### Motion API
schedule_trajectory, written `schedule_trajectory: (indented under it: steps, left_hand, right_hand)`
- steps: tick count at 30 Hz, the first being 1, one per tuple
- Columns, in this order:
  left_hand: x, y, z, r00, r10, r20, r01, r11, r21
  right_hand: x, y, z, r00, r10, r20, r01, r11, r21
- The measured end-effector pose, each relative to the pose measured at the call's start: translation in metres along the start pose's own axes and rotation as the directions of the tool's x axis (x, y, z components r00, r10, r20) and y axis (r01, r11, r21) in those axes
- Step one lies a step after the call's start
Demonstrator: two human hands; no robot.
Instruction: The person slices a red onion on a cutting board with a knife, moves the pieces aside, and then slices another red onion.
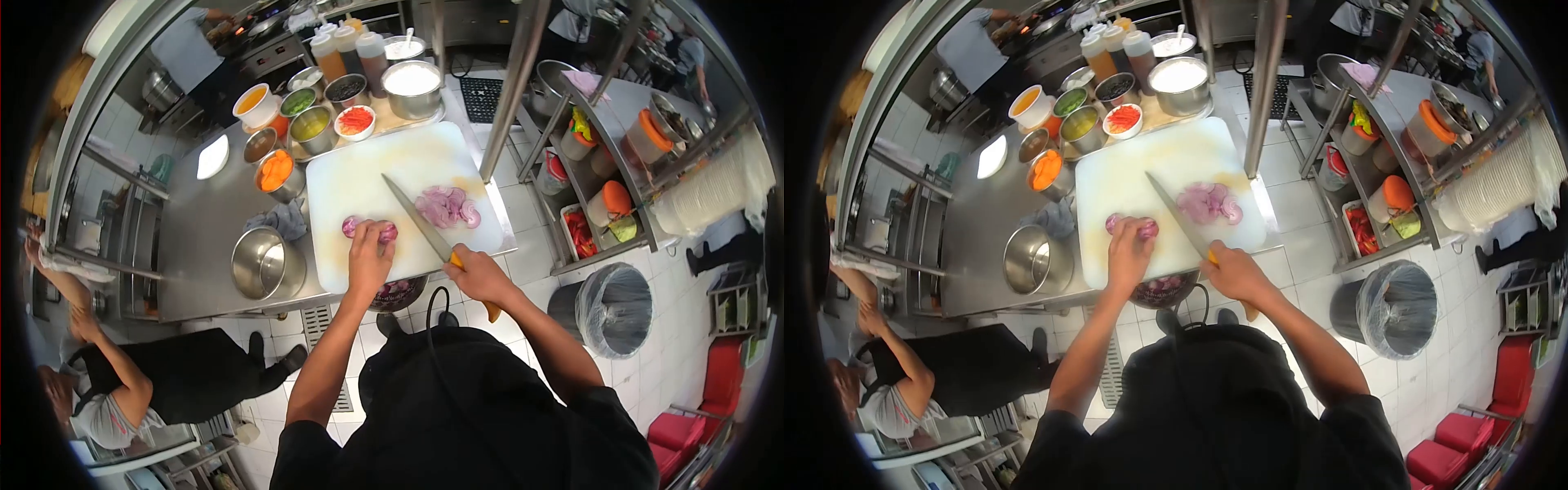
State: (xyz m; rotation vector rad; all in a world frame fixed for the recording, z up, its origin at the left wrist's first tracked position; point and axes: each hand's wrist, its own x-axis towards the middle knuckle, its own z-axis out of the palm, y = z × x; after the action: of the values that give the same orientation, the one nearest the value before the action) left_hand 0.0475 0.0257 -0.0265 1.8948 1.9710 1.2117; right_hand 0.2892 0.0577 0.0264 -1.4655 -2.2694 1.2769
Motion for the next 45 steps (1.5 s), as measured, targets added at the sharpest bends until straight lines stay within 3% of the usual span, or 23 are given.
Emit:
schedule_trajectory:
  steps: [5,11,15,21,24,27,31,34,40,43,45]
  left_hand:
    - [0.002,0.0,0.017,0.998,-0.023,-0.054,0.016,0.991,-0.133]
    - [0.021,0.02,0.039,0.999,-0.042,-0.032,0.033,0.97,-0.241]
    - [0.021,0.016,0.039,0.996,-0.033,-0.08,0.011,0.965,-0.262]
    - [0.019,0.004,0.047,0.994,-0.105,-0.04,0.079,0.909,-0.409]
    - [0.017,0.001,0.051,0.992,-0.1,-0.073,0.057,0.892,-0.448]
    - [0.016,0.004,0.051,0.99,-0.111,-0.083,0.062,0.89,-0.453]
    - [0.018,0.01,0.041,0.99,-0.112,-0.09,0.068,0.917,-0.394]
    - [0.019,0.006,0.046,0.988,-0.059,-0.142,0.005,0.935,-0.355]
    - [0.019,0.006,0.043,0.981,-0.14,-0.131,0.076,0.91,-0.408]
    - [0.019,0.004,0.045,0.981,-0.164,-0.107,0.105,0.901,-0.421]
    - [0.02,0.004,0.043,0.981,-0.161,-0.105,0.107,0.909,-0.402]
  right_hand:
    - [0.002,0.016,-0.013,0.995,0.057,-0.078,-0.059,0.998,-0.016]
    - [0.017,0.007,-0.01,0.992,-0.036,-0.118,0.022,0.993,-0.117]
    - [0.033,0.0,-0.004,0.996,-0.056,-0.065,0.049,0.993,-0.103]
    - [0.03,-0.036,-0.021,0.995,0.075,0.065,-0.065,0.987,-0.146]
    - [0.047,-0.003,0.013,0.977,-0.145,-0.153,0.104,0.963,-0.25]
    - [0.071,0.012,0.025,0.95,-0.268,-0.161,0.226,0.945,-0.236]
    - [0.058,-0.038,-0.018,0.998,0.02,0.067,-0.011,0.991,-0.131]
    - [0.069,-0.017,0.008,0.99,-0.135,-0.037,0.126,0.975,-0.184]
    - [0.063,-0.04,-0.018,0.996,0.038,0.082,-0.029,0.993,-0.111]
    - [0.072,-0.014,0.021,0.986,-0.14,-0.095,0.115,0.965,-0.234]
    - [0.082,0.003,0.018,0.956,-0.266,-0.121,0.222,0.931,-0.291]
